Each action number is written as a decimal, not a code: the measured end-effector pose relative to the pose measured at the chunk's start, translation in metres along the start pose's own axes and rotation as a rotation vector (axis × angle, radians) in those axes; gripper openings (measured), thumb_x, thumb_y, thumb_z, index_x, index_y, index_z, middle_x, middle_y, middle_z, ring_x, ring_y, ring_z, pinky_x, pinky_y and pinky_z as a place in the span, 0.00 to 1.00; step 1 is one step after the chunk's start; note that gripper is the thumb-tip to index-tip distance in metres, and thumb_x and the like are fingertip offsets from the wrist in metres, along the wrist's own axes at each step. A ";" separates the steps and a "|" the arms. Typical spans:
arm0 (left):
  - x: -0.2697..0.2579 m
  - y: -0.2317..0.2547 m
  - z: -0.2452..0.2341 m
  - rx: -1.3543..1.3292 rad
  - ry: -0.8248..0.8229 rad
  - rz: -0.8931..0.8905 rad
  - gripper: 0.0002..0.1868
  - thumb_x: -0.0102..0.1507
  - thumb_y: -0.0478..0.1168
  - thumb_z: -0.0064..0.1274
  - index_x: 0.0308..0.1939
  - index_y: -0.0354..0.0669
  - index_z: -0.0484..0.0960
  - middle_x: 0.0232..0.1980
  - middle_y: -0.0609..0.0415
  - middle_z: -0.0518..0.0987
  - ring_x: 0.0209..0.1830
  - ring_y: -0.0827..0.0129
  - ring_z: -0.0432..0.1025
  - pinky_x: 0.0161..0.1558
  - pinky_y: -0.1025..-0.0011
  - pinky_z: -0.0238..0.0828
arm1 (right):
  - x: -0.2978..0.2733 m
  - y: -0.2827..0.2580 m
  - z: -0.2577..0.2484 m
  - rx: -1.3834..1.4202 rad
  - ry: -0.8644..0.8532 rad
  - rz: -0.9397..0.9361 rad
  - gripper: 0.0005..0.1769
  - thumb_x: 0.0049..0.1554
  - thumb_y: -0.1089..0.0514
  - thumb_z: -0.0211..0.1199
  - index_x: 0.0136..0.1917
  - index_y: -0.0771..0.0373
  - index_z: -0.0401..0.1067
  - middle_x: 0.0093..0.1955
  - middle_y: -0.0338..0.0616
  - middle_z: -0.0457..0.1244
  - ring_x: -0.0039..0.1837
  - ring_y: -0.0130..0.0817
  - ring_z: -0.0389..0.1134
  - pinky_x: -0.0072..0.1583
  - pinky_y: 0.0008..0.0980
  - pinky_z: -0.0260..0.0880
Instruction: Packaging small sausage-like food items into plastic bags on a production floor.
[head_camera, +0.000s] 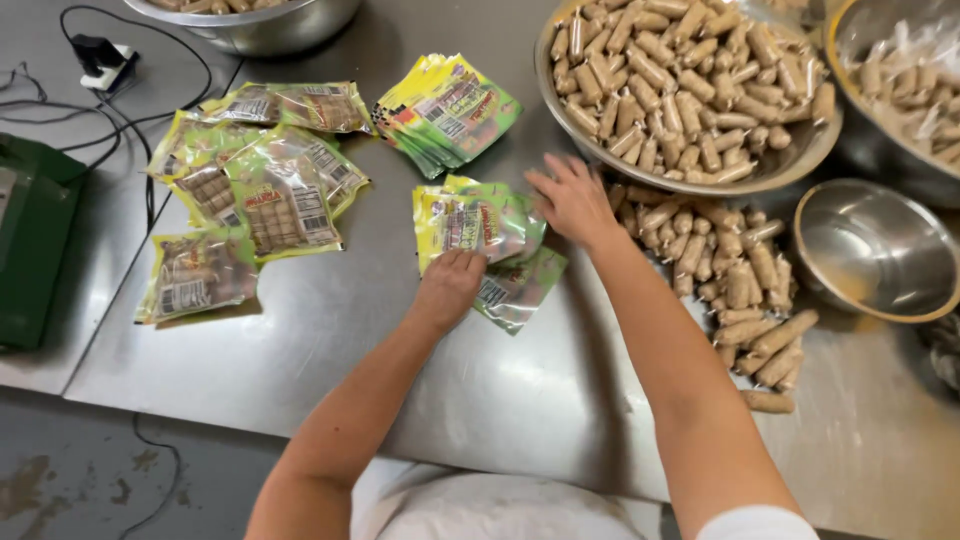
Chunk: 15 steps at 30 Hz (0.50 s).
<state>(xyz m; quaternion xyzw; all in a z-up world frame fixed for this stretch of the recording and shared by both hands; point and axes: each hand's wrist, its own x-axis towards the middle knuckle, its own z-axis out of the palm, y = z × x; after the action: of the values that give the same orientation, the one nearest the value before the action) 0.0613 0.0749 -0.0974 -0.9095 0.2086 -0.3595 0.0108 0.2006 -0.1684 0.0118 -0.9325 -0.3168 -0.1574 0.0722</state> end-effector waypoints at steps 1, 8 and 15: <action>-0.004 0.001 0.000 -0.001 -0.003 0.012 0.08 0.61 0.41 0.52 0.43 0.52 0.81 0.41 0.56 0.83 0.45 0.60 0.80 0.47 0.66 0.78 | 0.005 0.004 0.016 0.004 0.004 0.011 0.24 0.60 0.44 0.64 0.69 0.41 0.74 0.76 0.43 0.62 0.75 0.58 0.59 0.69 0.67 0.63; 0.008 -0.010 0.001 -0.041 0.040 -0.075 0.03 0.64 0.43 0.49 0.37 0.54 0.78 0.31 0.59 0.77 0.34 0.62 0.78 0.36 0.68 0.76 | -0.023 0.036 0.029 0.034 -0.262 0.135 0.25 0.60 0.32 0.57 0.64 0.45 0.70 0.68 0.45 0.63 0.74 0.58 0.59 0.67 0.74 0.61; 0.009 -0.005 -0.017 -0.201 -0.006 -0.157 0.05 0.65 0.43 0.54 0.42 0.51 0.84 0.30 0.56 0.80 0.33 0.61 0.80 0.38 0.69 0.77 | -0.141 0.059 0.016 -0.227 -0.165 0.132 0.26 0.54 0.36 0.63 0.62 0.46 0.71 0.62 0.40 0.66 0.69 0.42 0.64 0.71 0.58 0.57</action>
<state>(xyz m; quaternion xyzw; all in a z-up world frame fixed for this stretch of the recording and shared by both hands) 0.0582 0.0778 -0.0782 -0.9206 0.1719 -0.3338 -0.1079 0.1345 -0.2910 -0.0535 -0.9632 -0.2401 -0.1102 -0.0498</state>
